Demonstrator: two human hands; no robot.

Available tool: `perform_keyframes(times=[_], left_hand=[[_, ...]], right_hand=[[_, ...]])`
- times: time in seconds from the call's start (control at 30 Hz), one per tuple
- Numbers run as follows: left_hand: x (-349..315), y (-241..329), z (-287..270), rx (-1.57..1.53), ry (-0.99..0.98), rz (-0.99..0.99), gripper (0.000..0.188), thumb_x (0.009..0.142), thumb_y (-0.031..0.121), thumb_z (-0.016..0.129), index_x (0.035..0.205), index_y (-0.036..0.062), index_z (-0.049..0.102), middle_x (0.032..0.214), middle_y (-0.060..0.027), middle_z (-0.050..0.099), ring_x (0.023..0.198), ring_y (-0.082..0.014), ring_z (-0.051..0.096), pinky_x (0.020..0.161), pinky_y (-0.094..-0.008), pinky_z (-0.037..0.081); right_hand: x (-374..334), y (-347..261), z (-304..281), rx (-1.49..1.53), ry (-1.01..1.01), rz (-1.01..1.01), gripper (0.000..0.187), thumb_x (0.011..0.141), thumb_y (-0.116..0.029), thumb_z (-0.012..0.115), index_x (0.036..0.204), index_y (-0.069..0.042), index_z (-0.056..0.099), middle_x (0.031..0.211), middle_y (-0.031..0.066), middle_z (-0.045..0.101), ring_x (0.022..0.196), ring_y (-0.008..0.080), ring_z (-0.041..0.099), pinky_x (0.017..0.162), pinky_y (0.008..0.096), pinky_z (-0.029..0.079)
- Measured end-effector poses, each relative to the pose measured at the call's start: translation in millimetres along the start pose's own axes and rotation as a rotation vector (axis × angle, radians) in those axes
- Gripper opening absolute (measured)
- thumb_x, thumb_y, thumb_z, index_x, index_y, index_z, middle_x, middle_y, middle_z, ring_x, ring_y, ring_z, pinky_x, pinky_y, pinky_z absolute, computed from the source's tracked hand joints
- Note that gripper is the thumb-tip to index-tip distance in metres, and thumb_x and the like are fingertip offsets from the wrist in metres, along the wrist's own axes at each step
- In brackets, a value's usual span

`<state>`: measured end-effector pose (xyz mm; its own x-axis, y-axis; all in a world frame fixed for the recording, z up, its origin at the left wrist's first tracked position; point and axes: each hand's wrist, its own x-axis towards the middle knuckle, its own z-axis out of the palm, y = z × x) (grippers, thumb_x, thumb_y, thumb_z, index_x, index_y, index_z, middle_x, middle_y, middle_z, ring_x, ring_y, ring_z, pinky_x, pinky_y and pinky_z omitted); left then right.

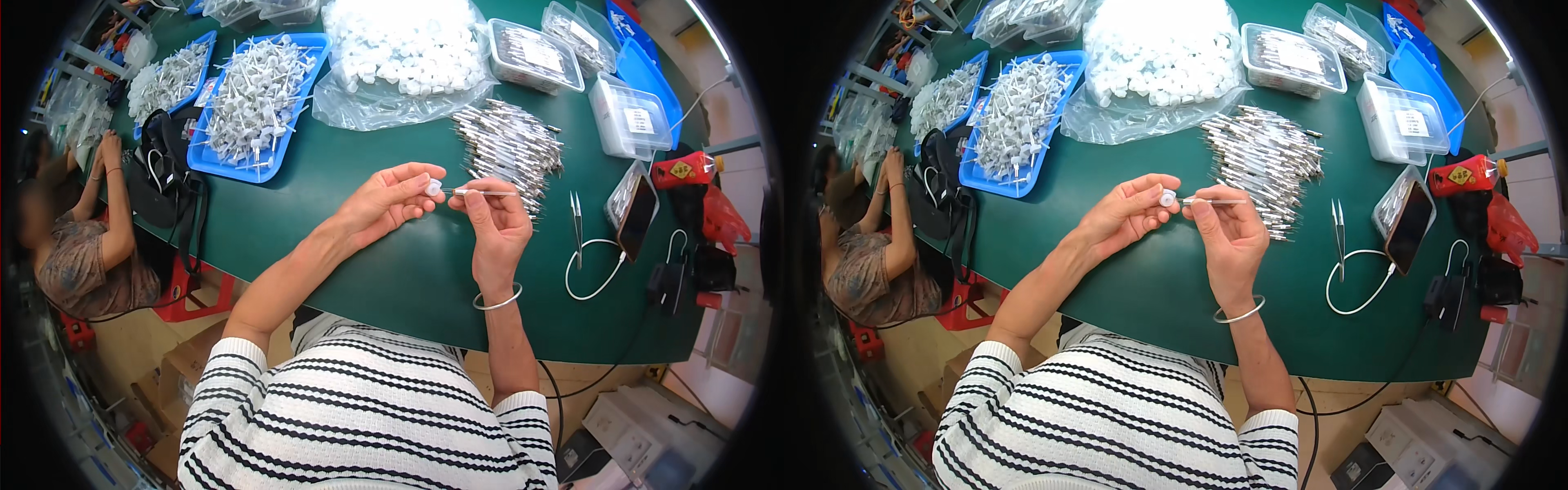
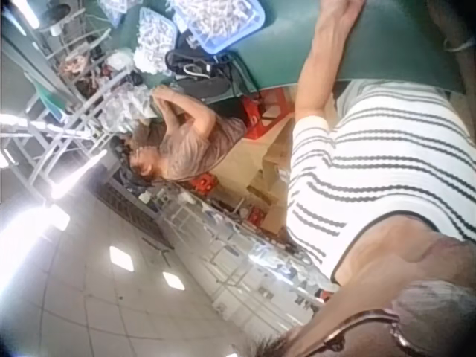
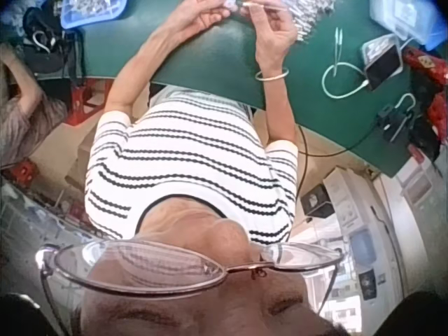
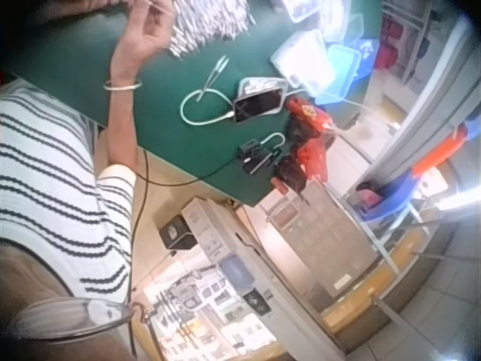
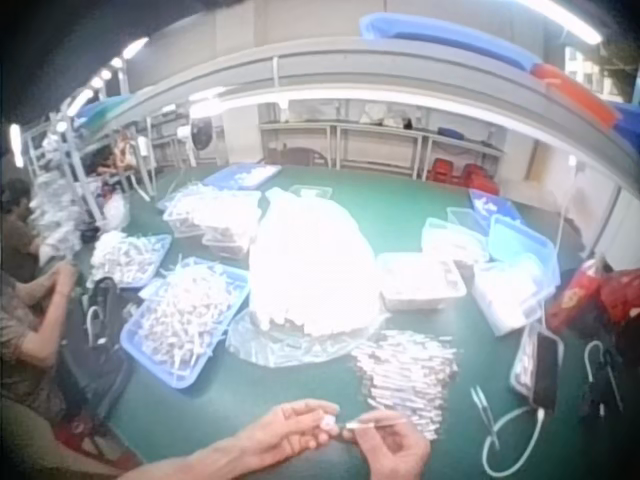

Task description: The person repeatedly picks up small white plastic caps and metal rods from a green workbench. They insert the metal rods into the caps and place the assembled units into a blue tray. The process is repetitive and involves handling small parts with both hands.

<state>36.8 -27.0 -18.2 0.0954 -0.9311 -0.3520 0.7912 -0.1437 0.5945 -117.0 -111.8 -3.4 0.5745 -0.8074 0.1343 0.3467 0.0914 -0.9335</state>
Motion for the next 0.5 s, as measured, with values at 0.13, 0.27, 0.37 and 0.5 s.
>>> perform_keyframes(times=[0.13,0.27,0.37,0.5], left_hand=[[-0.8,-0.7,-0.1,-0.017,0.007,-0.028,0.021,0.093,0.019,0.057,0.105,0.0012,0.058,0.088,-0.0076,0.063,0.075,-0.0107,0.06,0.065,-0.0175,0.05],[-0.9,-1.4,0.8,0.007,0.011,-0.028,0.022,0.094,0.021,0.057,0.104,0.0015,0.058,0.086,-0.0076,0.064,0.074,-0.0102,0.06,0.062,-0.0169,0.05],[-0.7,-3.5,0.3,0.038,0.007,-0.021,0.022,0.094,0.022,0.057,0.102,0.002,0.059,0.085,-0.007,0.064,0.072,-0.0093,0.061,0.059,-0.0158,0.05],[-0.7,-4.5,1.8,0.056,0.021,-0.019,0.023,0.094,0.024,0.056,0.1,0.0026,0.059,0.084,-0.006,0.063,0.07,-0.0083,0.061,0.057,-0.015,0.049]], right_hand=[[-2.5,-2.7,3.2,-0.095,0.0,-0.033,0.011,0.088,-0.002,0.062,0.098,0.002,0.059,0.088,0.0063,0.062,0.081,0.01,0.061,0.072,0.0213,0.049],[-2.4,-2.8,4.9,-0.111,0.005,-0.054,0.011,0.088,-0.001,0.062,0.098,0.002,0.059,0.088,0.0055,0.062,0.082,0.0093,0.061,0.071,0.02,0.048],[-2.5,2.2,2.7,-0.108,-0.008,-0.084,0.011,0.088,-0.001,0.061,0.098,0.003,0.059,0.088,0.0053,0.062,0.082,0.0087,0.061,0.071,0.0195,0.048],[-4.2,0.6,2.4,-0.158,-0.008,-0.053,0.011,0.088,-0.001,0.062,0.098,0.003,0.059,0.089,0.0048,0.063,0.081,0.0079,0.061,0.07,0.0192,0.048]])
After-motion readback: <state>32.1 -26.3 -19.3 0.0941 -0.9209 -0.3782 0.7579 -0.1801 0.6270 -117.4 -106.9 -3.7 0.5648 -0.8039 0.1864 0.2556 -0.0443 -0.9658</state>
